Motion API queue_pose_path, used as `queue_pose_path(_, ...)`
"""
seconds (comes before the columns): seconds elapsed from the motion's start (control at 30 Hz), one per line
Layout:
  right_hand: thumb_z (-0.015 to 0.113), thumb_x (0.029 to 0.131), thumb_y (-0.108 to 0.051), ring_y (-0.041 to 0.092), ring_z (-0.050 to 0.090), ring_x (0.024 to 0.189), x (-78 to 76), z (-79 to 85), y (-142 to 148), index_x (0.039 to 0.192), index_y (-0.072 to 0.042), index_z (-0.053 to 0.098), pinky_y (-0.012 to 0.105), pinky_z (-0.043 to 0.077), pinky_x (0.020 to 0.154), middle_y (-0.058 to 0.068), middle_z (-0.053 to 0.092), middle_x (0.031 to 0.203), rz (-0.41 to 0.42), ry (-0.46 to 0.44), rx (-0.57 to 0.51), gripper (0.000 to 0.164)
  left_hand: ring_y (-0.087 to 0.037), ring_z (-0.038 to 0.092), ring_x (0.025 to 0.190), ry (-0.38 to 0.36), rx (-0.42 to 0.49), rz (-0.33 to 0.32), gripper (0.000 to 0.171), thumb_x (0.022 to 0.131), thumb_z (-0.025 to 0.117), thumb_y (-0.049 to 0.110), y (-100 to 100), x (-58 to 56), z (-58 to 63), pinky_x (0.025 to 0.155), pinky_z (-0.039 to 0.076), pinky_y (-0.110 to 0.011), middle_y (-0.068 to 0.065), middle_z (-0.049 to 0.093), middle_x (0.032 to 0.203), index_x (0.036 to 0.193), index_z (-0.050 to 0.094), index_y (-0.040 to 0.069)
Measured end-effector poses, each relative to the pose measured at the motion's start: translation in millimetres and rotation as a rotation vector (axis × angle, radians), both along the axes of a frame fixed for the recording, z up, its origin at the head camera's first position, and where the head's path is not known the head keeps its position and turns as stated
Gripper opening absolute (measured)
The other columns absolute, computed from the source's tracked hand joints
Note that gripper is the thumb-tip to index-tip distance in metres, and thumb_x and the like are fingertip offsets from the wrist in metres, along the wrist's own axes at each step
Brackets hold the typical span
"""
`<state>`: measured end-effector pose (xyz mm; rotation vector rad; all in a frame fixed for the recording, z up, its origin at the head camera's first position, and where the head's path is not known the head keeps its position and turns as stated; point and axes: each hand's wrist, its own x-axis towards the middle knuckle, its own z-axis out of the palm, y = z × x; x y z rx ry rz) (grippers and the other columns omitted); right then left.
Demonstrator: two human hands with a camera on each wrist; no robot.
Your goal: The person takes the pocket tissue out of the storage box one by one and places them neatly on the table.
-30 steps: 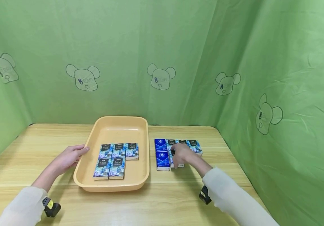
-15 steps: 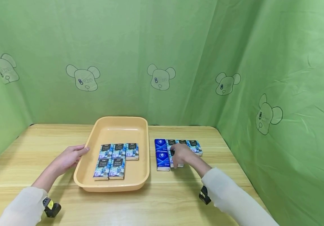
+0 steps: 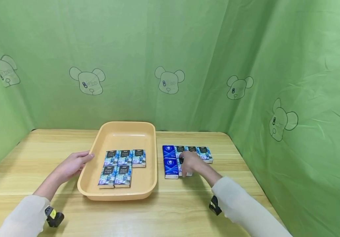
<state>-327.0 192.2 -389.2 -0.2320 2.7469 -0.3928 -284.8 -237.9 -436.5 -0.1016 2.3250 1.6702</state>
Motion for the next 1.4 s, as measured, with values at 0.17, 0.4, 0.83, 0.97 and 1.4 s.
queue_pose_path(0.17, 0.083, 0.064, 0.009, 0.025, 0.061, 0.08, 2.2, -5.2, -1, 0.149, -0.004, 0.049, 0.03, 0.059, 0.061, 0.033, 0.045, 0.15, -0.037, -0.011, -0.032, 0.092, -0.033, 0.068, 0.115, -0.002, 0.004, 0.0, 0.063, 0.109, 0.045, 0.031, 1, 0.2, 0.4, 0.087, 0.063, -0.038, -0.032, 0.054, 0.143, 0.157, 0.027, -0.004)
queue_pose_path(0.4, 0.084, 0.063, 0.01, 0.033, 0.062, 0.099, 5.4, -9.1, -2, 0.147, -0.003, 0.05, 0.032, 0.059, 0.063, 0.031, 0.045, 0.15, -0.027, 0.023, -0.026, 0.092, -0.032, 0.069, 0.113, 0.009, 0.012, -0.006, 0.062, 0.109, 0.044, 0.03, 1, -0.2, 0.4, 0.087, 0.063, -0.038, -0.033, 0.054, 0.142, 0.157, 0.026, -0.006)
queue_pose_path(0.83, 0.082, 0.06, 0.015, 0.039, 0.059, 0.11, 9.2, -13.2, -1, 0.149, -0.003, 0.048, 0.028, 0.057, 0.057, 0.03, 0.044, 0.152, -0.032, 0.032, -0.057, 0.097, -0.029, 0.07, 0.111, 0.014, -0.004, -0.012, 0.064, 0.11, 0.042, 0.032, -1, 0.4, 0.6, 0.085, 0.063, -0.037, -0.034, 0.053, 0.142, 0.157, 0.023, -0.007)
queue_pose_path(0.97, 0.083, 0.059, 0.015, 0.042, 0.056, 0.119, 9.7, -13.0, -1, 0.148, -0.003, 0.048, 0.029, 0.057, 0.061, 0.029, 0.045, 0.152, -0.016, 0.042, -0.044, 0.097, -0.032, 0.068, 0.114, 0.01, -0.002, -0.014, 0.064, 0.11, 0.041, 0.032, -1, 0.0, 0.2, 0.086, 0.063, -0.038, -0.034, 0.051, 0.144, 0.157, 0.022, -0.007)
queue_pose_path(1.4, 0.083, 0.06, 0.014, 0.042, 0.057, 0.121, 8.4, -11.9, -2, 0.147, -0.002, 0.048, 0.031, 0.06, 0.066, 0.029, 0.045, 0.152, -0.019, 0.036, -0.055, 0.095, -0.028, 0.07, 0.11, 0.012, -0.001, -0.009, 0.065, 0.11, 0.042, 0.033, -1, 0.2, -0.2, 0.085, 0.063, -0.037, -0.033, 0.053, 0.142, 0.157, 0.022, -0.006)
